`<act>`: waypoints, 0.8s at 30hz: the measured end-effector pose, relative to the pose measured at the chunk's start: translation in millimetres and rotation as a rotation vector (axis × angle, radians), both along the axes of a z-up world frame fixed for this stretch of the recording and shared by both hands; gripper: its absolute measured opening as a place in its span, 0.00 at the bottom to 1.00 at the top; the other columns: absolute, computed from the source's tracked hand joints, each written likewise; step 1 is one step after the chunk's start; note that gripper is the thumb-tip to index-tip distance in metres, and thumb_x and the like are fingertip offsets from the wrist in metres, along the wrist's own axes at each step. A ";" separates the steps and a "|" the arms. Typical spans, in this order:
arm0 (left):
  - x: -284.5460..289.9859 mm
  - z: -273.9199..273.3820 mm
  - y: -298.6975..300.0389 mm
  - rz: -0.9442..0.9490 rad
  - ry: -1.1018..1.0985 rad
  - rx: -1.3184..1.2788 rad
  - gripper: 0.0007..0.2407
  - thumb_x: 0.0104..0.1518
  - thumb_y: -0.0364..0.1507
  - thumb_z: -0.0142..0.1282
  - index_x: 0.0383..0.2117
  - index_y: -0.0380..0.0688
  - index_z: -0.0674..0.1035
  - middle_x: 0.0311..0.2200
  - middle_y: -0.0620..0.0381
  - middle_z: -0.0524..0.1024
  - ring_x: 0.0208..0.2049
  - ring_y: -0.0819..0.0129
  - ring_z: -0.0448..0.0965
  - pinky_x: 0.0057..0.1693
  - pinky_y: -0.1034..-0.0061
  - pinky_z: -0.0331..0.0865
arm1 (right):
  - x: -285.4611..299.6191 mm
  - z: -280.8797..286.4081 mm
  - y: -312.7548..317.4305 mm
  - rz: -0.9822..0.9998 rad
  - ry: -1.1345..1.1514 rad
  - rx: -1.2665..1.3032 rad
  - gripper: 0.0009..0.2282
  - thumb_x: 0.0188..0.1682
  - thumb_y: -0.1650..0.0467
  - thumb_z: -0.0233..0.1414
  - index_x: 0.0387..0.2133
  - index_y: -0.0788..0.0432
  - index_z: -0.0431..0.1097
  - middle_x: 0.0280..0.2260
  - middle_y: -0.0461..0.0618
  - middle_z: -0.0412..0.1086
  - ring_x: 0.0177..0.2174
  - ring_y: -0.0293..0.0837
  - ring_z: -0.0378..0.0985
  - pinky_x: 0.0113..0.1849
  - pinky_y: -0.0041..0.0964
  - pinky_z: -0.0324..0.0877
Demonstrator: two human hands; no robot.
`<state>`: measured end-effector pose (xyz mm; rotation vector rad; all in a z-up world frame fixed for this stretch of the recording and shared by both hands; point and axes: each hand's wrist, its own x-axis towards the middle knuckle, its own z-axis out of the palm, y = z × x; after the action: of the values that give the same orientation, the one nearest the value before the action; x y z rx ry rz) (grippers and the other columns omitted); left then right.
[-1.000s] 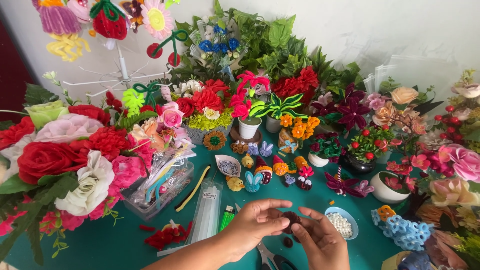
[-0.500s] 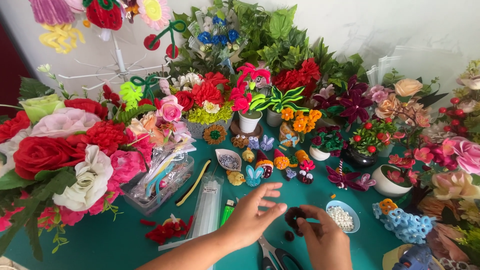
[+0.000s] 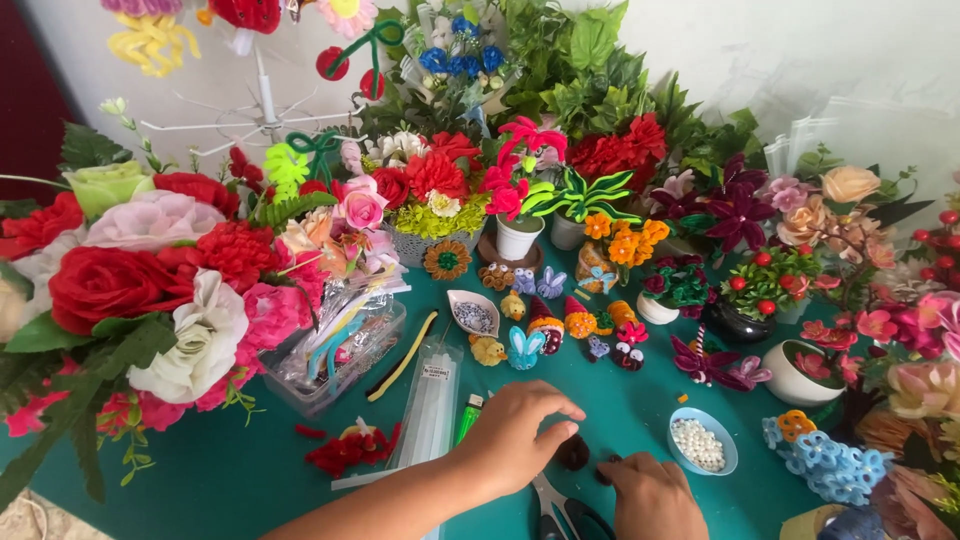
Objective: Assembling and decorating artificial flower ornaments using beads, fabric, and adhesive.
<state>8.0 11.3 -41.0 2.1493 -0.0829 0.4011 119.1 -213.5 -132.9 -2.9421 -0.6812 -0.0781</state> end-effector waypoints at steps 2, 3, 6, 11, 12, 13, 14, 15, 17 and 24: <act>2.4 -6.8 -0.3 -0.039 0.005 0.046 0.08 0.64 0.31 0.55 0.44 0.51 0.85 0.45 0.55 0.83 0.47 0.56 0.79 0.51 0.59 0.70 | -1.0 2.1 3.3 0.010 0.085 -0.293 0.15 0.54 0.67 0.50 0.46 0.23 0.77 0.46 0.30 0.71 0.49 0.47 0.69 0.53 0.37 0.72; 2.8 -10.7 -0.5 -0.038 0.006 0.046 0.08 0.64 0.31 0.55 0.44 0.51 0.85 0.45 0.55 0.83 0.47 0.56 0.79 0.51 0.59 0.70 | -1.6 12.6 5.9 0.011 0.086 -0.294 0.15 0.54 0.67 0.50 0.46 0.23 0.77 0.46 0.30 0.71 0.49 0.47 0.69 0.53 0.37 0.72; 3.8 -19.7 -2.3 -0.096 0.044 0.133 0.09 0.66 0.29 0.54 0.46 0.46 0.84 0.47 0.53 0.82 0.48 0.53 0.78 0.52 0.59 0.70 | -2.2 29.8 6.9 0.086 0.315 -0.390 0.17 0.56 0.68 0.49 0.54 0.28 0.73 0.52 0.34 0.68 0.52 0.48 0.67 0.58 0.35 0.66; 9.5 -33.4 -5.3 -0.147 0.081 0.251 0.11 0.63 0.24 0.54 0.50 0.46 0.83 0.46 0.47 0.81 0.45 0.44 0.75 0.49 0.50 0.72 | 12.4 24.4 -2.1 -0.008 0.161 -0.177 0.25 0.52 0.79 0.42 0.52 0.35 0.75 0.52 0.37 0.73 0.51 0.46 0.77 0.60 0.41 0.67; 10.5 -35.5 -6.7 -0.145 0.084 0.250 0.11 0.63 0.24 0.54 0.50 0.46 0.83 0.46 0.47 0.81 0.45 0.44 0.75 0.49 0.50 0.72 | 19.5 13.6 -4.7 -0.005 0.164 -0.178 0.25 0.52 0.79 0.42 0.52 0.35 0.75 0.52 0.37 0.73 0.51 0.46 0.77 0.60 0.41 0.67; 11.3 -37.5 -8.0 -0.171 0.079 0.221 0.11 0.63 0.23 0.55 0.49 0.43 0.83 0.46 0.45 0.81 0.45 0.46 0.77 0.50 0.53 0.73 | 26.3 2.8 -7.1 0.035 0.150 -0.251 0.24 0.51 0.79 0.42 0.55 0.38 0.71 0.52 0.41 0.73 0.51 0.47 0.77 0.59 0.42 0.68; 12.6 -38.9 -9.0 -0.195 0.072 0.193 0.10 0.63 0.23 0.55 0.48 0.40 0.83 0.45 0.44 0.82 0.45 0.47 0.80 0.51 0.57 0.75 | 33.9 -7.3 -9.1 0.077 0.132 -0.322 0.25 0.51 0.80 0.43 0.58 0.41 0.68 0.53 0.44 0.73 0.50 0.48 0.78 0.58 0.43 0.69; 12.0 -40.7 -10.7 -0.191 0.073 0.193 0.10 0.63 0.23 0.55 0.48 0.40 0.83 0.45 0.44 0.82 0.45 0.47 0.80 0.51 0.57 0.75 | 35.6 -13.5 -10.5 0.080 0.132 -0.322 0.25 0.51 0.80 0.43 0.58 0.41 0.68 0.53 0.44 0.73 0.50 0.48 0.78 0.58 0.43 0.69; 11.7 -42.6 -11.2 -0.232 0.117 0.129 0.11 0.64 0.22 0.53 0.50 0.41 0.82 0.46 0.44 0.81 0.46 0.48 0.79 0.52 0.57 0.73 | 40.9 -24.2 -9.8 0.079 0.185 -0.206 0.18 0.53 0.70 0.49 0.55 0.35 0.72 0.50 0.40 0.75 0.45 0.49 0.81 0.48 0.44 0.78; 10.9 -36.3 -8.0 -0.254 0.059 0.158 0.09 0.62 0.23 0.54 0.44 0.44 0.84 0.40 0.45 0.82 0.42 0.48 0.81 0.49 0.57 0.74 | 62.3 -66.9 -23.9 0.060 0.162 -0.118 0.13 0.47 0.54 0.54 0.45 0.18 0.77 0.50 0.18 0.75 0.49 0.33 0.80 0.52 0.34 0.75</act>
<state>18.9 3.2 -77.3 2.2686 -0.3603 0.1886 181.4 -237.5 -199.8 -2.9925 -0.7734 0.2106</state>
